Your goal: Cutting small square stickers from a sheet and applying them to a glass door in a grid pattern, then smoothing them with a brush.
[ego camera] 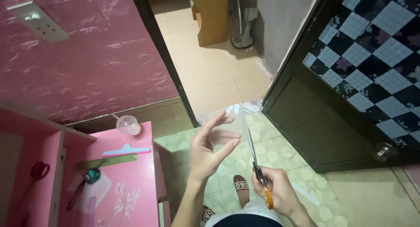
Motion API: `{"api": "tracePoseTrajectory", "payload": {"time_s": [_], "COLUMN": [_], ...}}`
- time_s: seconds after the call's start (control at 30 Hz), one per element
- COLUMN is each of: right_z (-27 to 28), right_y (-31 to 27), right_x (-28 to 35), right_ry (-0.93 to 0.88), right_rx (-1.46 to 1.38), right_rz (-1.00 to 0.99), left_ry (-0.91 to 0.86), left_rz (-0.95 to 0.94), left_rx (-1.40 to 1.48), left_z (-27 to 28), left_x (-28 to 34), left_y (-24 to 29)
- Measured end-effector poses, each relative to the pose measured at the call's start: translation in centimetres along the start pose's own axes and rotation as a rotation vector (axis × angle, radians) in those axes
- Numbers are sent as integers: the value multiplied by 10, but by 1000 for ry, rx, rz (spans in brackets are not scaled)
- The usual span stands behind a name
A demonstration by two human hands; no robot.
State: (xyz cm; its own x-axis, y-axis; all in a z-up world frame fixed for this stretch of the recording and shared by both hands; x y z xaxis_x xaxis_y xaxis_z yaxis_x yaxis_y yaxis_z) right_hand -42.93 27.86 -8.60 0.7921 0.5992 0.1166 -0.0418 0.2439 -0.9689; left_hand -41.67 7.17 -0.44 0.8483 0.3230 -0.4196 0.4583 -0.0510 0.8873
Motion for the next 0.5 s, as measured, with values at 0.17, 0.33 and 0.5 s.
{"api": "tracePoseTrajectory", "payload": {"time_s": [0.17, 0.33, 0.5], "right_z": [-3, -7, -11], "right_y": [-2, -6, 2], "right_x": [-5, -9, -10], "right_ry": [-22, -29, -17], "right_rx": [27, 12, 83], "right_rz": [18, 57, 57], "left_ry": [33, 82, 86], "left_rz": [33, 42, 44], "left_rx": [21, 38, 5], "left_z": [3, 10, 15], "left_x": [9, 15, 18], "left_y": [-1, -5, -1]}}
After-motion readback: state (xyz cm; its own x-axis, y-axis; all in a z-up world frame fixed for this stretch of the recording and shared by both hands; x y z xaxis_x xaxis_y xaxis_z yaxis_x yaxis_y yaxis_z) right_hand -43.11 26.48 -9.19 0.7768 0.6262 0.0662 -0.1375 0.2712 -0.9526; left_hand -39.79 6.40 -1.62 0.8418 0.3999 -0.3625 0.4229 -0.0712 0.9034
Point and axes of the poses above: each hand's wrist, its own x-axis away from the middle knuckle, its own z-axis out of the back of the hand, y = z × x, the point moved 4 cm from there along -x, towards the middle knuckle, and after that the axes turned 3 degrees about x, right-handed, at the moved point
